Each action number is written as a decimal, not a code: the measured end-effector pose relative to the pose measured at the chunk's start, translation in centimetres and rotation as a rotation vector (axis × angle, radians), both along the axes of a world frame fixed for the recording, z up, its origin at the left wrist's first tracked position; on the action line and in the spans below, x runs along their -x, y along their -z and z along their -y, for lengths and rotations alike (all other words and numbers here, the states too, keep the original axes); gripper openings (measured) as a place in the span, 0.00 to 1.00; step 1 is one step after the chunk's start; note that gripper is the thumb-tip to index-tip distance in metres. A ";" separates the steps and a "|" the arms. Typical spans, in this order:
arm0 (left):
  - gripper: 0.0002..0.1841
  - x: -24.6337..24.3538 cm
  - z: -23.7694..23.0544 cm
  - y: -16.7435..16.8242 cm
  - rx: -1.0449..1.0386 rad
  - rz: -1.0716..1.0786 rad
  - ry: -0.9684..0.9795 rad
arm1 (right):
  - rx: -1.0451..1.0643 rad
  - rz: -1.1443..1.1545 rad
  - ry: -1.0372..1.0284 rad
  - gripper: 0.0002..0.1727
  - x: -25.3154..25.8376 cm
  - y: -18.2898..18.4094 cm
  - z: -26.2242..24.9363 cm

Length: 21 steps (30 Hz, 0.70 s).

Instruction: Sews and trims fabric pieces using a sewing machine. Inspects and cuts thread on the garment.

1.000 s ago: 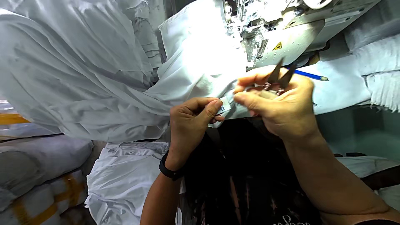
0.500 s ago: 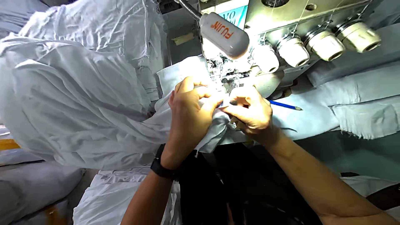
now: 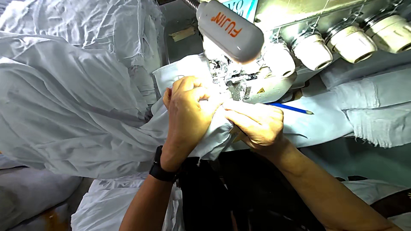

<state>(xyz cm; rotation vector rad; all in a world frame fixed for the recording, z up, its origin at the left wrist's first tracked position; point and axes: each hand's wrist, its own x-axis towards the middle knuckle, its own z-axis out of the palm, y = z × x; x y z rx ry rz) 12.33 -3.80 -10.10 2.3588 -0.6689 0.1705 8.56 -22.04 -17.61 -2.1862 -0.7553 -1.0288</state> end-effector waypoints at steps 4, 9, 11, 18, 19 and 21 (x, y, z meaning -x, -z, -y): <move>0.05 -0.2 -0.5 -0.4 -0.007 -0.036 0.018 | 0.022 -0.024 0.012 0.09 0.2 -0.5 0.0; 0.05 -0.1 0.0 -0.2 -0.002 -0.022 -0.035 | 0.041 -0.035 0.030 0.09 0.4 -0.6 0.0; 0.06 0.0 0.1 -0.3 -0.013 -0.027 -0.043 | 0.053 -0.043 0.031 0.09 0.4 -0.7 0.1; 0.08 0.0 0.4 0.0 0.005 0.017 -0.074 | -0.055 -0.111 0.023 0.10 0.5 -0.8 0.0; 0.08 -0.1 0.4 0.1 0.013 0.022 -0.073 | -0.060 -0.112 0.030 0.10 0.5 -0.8 0.0; 0.08 -0.1 0.4 0.1 0.020 0.026 -0.068 | -0.058 -0.113 0.036 0.10 0.5 -0.8 0.0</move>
